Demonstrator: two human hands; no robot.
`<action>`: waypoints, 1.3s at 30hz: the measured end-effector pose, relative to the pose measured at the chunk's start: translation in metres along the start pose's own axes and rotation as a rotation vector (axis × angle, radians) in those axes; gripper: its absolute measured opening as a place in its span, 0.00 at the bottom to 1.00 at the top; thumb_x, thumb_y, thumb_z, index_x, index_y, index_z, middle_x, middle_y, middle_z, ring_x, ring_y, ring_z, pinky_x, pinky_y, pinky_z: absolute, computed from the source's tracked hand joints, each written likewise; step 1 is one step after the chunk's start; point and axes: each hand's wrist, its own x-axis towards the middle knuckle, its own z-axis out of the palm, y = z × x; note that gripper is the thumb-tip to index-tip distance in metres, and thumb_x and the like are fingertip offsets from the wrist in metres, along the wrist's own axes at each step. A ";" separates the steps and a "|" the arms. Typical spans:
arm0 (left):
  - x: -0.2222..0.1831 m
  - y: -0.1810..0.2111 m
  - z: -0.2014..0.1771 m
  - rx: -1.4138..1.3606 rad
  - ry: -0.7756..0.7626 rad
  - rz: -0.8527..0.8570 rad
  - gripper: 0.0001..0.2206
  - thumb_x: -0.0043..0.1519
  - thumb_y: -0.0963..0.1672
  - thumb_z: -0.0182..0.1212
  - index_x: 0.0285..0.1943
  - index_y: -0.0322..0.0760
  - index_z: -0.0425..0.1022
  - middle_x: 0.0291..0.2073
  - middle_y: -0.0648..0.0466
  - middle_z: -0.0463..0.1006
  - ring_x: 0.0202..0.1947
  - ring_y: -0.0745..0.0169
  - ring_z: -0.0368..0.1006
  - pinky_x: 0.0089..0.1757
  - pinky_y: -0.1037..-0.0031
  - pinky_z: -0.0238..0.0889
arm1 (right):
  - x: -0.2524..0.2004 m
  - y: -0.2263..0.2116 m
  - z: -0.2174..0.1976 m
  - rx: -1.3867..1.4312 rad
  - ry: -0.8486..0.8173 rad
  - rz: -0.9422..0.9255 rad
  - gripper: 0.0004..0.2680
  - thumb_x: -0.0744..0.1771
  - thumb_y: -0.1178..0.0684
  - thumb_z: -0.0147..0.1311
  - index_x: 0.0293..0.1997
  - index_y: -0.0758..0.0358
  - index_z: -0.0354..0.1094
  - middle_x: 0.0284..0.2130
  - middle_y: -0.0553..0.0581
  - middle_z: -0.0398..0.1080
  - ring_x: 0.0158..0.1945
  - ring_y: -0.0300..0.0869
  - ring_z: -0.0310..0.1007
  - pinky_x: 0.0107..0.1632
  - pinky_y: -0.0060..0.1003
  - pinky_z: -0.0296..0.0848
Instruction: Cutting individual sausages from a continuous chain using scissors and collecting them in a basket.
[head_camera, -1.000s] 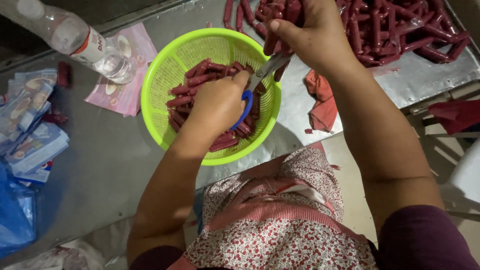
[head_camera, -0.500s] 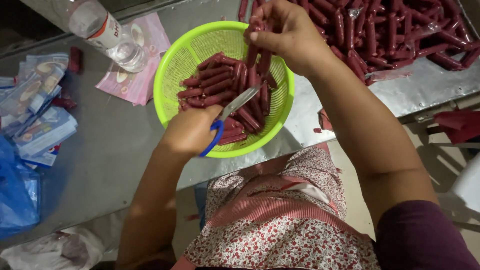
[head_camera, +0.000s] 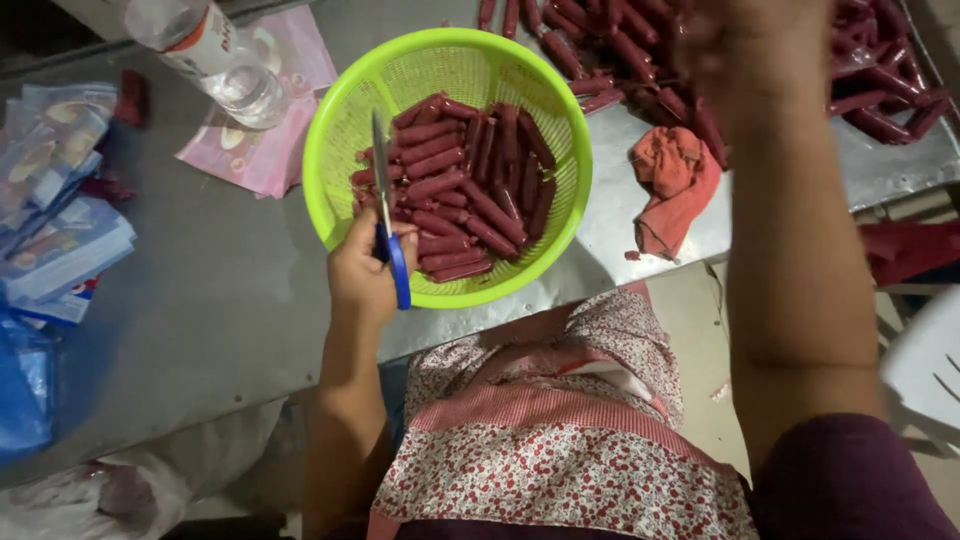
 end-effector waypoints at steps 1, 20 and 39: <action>-0.001 0.000 0.001 -0.003 -0.010 -0.002 0.19 0.61 0.40 0.66 0.62 0.37 0.75 0.39 0.56 0.84 0.40 0.68 0.78 0.46 0.76 0.73 | 0.001 0.007 -0.020 -0.005 0.009 0.003 0.12 0.64 0.65 0.56 0.29 0.48 0.60 0.21 0.44 0.62 0.22 0.29 0.59 0.26 0.24 0.51; -0.007 0.015 0.001 0.232 -0.034 0.363 0.03 0.62 0.38 0.64 0.42 0.33 0.75 0.33 0.52 0.80 0.30 0.64 0.76 0.38 0.74 0.76 | -0.035 0.131 -0.098 -1.183 -0.208 -0.196 0.12 0.64 0.63 0.57 0.50 0.59 0.61 0.47 0.63 0.59 0.46 0.58 0.60 0.43 0.50 0.61; -0.004 -0.015 0.004 0.361 -0.017 0.247 0.07 0.60 0.44 0.65 0.45 0.45 0.77 0.37 0.62 0.83 0.39 0.68 0.80 0.43 0.76 0.70 | 0.136 0.248 -0.046 -1.441 0.079 -0.356 0.15 0.62 0.54 0.58 0.52 0.67 0.64 0.45 0.68 0.68 0.45 0.65 0.65 0.37 0.61 0.71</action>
